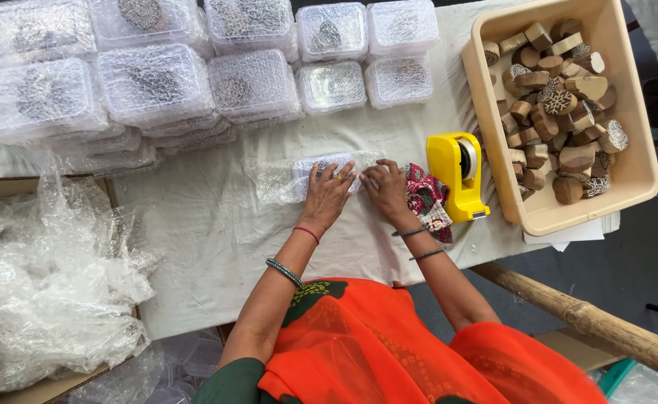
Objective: Packing small jewelry items and wooden stamps into plastic containers and wrapping them in bubble wrap for shipping.
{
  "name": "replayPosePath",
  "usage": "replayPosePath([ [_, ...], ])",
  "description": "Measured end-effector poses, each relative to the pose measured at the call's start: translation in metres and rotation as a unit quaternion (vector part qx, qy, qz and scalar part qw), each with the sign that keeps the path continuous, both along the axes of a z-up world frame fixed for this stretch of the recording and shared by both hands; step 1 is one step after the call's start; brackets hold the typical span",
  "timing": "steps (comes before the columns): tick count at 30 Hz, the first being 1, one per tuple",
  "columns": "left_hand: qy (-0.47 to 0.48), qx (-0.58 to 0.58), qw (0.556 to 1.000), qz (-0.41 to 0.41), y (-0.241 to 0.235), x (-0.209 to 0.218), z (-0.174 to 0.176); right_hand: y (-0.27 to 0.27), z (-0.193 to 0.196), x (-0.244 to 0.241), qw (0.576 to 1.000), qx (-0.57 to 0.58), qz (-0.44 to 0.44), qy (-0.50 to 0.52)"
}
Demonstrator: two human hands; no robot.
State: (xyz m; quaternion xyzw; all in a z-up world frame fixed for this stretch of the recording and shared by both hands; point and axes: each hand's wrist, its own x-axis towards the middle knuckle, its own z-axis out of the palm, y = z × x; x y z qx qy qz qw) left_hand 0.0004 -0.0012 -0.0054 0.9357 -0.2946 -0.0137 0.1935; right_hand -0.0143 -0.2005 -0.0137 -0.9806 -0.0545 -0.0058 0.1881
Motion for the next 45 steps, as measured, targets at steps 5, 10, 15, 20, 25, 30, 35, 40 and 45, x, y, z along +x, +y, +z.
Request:
replayPosePath([
  [5,0.017,-0.005,1.0,0.005,0.001,-0.001,0.0,0.008,0.017,0.03,0.997,0.057,-0.059,-0.005],
  [10,0.021,-0.009,1.0,0.006,-0.001,0.001,0.001,0.013,0.019,0.035,0.999,0.03,0.032,-0.013],
  [15,0.033,0.022,0.999,0.002,-0.003,0.001,0.003,0.014,0.02,0.013,0.996,-0.049,0.073,-0.006],
  [20,0.023,0.047,0.999,-0.006,-0.007,0.001,-0.005,0.016,0.036,-0.003,0.983,-0.105,0.124,-0.085],
  [25,0.019,0.048,0.999,-0.009,-0.006,0.001,-0.003,0.0,-0.011,0.0,0.998,0.028,0.04,-0.04],
  [30,0.01,0.053,0.998,-0.009,-0.005,0.001,0.001,0.009,0.001,0.01,0.985,0.075,-0.155,0.005],
  [35,0.021,0.049,0.999,-0.011,-0.004,0.002,0.007,0.007,-0.008,0.011,0.984,0.032,-0.169,0.038],
  [40,0.026,0.037,0.999,-0.008,-0.004,-0.001,-0.001,0.004,-0.018,0.016,0.956,0.186,-0.215,0.072],
  [45,0.004,0.011,1.0,-0.001,-0.004,-0.001,-0.01,0.03,0.004,0.02,0.91,0.324,-0.245,0.082],
])
